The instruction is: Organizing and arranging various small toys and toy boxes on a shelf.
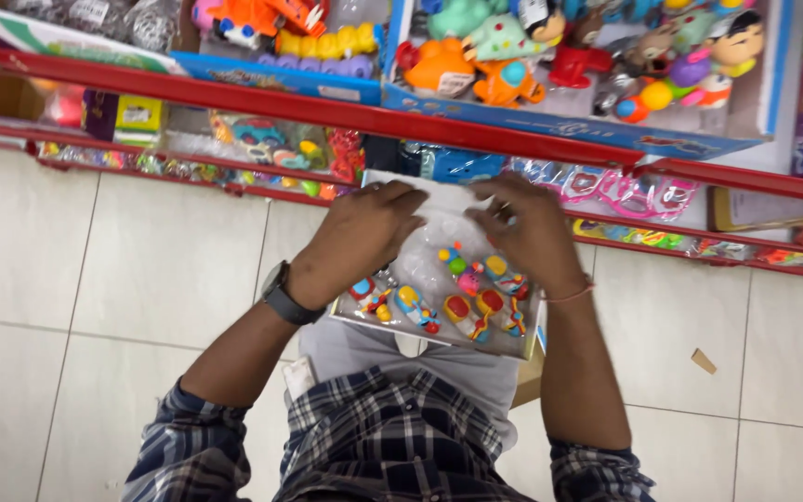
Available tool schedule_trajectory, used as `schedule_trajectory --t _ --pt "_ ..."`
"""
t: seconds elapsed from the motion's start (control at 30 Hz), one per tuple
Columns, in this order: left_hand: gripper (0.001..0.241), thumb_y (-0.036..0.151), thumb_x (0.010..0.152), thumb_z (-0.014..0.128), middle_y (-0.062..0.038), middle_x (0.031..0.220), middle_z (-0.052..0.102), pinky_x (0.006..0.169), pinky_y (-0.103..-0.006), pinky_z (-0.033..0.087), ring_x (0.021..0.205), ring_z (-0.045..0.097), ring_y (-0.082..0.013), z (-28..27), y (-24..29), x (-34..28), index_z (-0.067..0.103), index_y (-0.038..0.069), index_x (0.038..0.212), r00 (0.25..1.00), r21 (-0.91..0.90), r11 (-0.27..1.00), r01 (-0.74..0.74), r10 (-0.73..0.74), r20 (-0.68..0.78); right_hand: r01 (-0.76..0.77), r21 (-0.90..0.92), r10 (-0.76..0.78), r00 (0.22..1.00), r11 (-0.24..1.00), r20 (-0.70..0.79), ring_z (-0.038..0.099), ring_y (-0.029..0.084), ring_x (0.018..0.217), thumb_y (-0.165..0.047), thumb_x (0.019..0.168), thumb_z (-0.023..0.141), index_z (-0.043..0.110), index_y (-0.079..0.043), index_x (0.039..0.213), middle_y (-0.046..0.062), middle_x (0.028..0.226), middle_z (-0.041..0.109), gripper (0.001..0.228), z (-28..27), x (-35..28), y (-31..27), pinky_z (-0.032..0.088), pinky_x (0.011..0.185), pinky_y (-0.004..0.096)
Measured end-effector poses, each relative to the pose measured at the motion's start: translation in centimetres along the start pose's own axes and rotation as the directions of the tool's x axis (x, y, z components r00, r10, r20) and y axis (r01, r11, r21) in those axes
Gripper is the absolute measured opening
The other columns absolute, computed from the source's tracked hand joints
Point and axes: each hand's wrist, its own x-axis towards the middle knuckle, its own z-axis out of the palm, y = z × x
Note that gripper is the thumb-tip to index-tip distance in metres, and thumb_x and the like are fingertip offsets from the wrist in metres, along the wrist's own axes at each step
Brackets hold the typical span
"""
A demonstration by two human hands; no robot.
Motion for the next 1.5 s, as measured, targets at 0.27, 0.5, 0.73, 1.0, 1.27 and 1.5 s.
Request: schedule_trajectory --t 0.27,0.5,0.73,1.0,1.27,1.5 --pt "0.025 0.015 0.095 0.069 -0.015 0.108 0.068 0.075 -0.0471 0.055 0.093 0.067 -0.0360 0.4 3.9 12.7 0.066 0.002 0.116 0.917 -0.109 0.960 -0.258 0.208 -0.342 0.027 -0.301 -0.185 0.839 0.953 -0.512 0.074 0.019 0.085 0.005 0.095 0.078 0.073 -0.001 0.119 0.014 0.109 0.072 0.025 -9.7 2.5 1.2 0.057 0.072 0.033" --pt "0.022 0.003 0.088 0.065 -0.018 0.110 0.068 0.075 -0.0459 0.058 0.096 0.069 -0.0369 6.0 4.6 23.1 0.066 0.000 0.109 0.873 -0.043 0.948 -0.316 0.273 -0.405 0.048 -0.551 -0.353 0.813 0.833 -0.463 0.070 0.039 0.094 0.008 0.087 0.076 0.065 0.007 0.132 0.027 0.120 0.068 0.047 -13.0 5.5 2.2 0.056 0.077 0.043" --pt "0.016 0.001 0.080 0.067 -0.019 0.097 0.072 0.078 -0.0468 0.059 0.096 0.070 -0.0389 8.5 4.4 25.3 0.069 0.002 0.096 0.910 0.051 0.973 -0.224 0.228 -0.347 0.082 -0.573 -0.363 0.844 0.816 -0.396 0.071 0.040 0.101 0.006 0.089 0.075 0.069 0.003 0.123 0.023 0.113 0.071 0.035 -13.5 7.5 4.7 0.056 0.087 0.046" --pt "0.010 0.005 0.087 0.066 -0.016 0.097 0.072 0.073 -0.0465 0.058 0.091 0.072 -0.0351 7.5 4.8 24.2 0.067 0.004 0.097 0.907 -0.110 0.976 -0.190 0.132 -0.400 0.100 -0.504 -0.361 0.815 0.858 -0.453 0.072 0.034 0.098 0.006 0.097 0.077 0.069 0.000 0.115 0.019 0.111 0.069 0.020 -13.0 5.8 1.9 0.058 0.082 0.040" --pt "0.026 0.023 0.097 0.070 -0.003 0.112 0.068 0.075 -0.0374 0.060 0.094 0.072 -0.0260 5.9 6.2 20.6 0.065 0.012 0.119 0.762 -0.208 0.903 -0.375 0.173 -0.624 0.221 -0.574 -0.553 0.663 0.788 -0.504 0.067 0.030 0.108 0.019 0.095 0.073 0.066 0.003 0.115 0.018 0.124 0.067 0.026 -11.5 2.5 -5.1 0.058 0.075 0.030" --pt "0.030 0.028 0.099 0.075 0.000 0.116 0.066 0.081 -0.0327 0.061 0.099 0.072 -0.0212 3.7 4.0 11.9 0.064 0.014 0.123 0.748 -0.121 0.887 -0.445 0.293 -0.596 0.298 -0.382 -0.463 0.744 0.875 -0.481 0.063 0.018 0.109 0.016 0.112 0.076 0.057 0.000 0.121 0.011 0.123 0.069 0.026 -6.5 -1.3 -6.2 0.060 0.097 0.025"
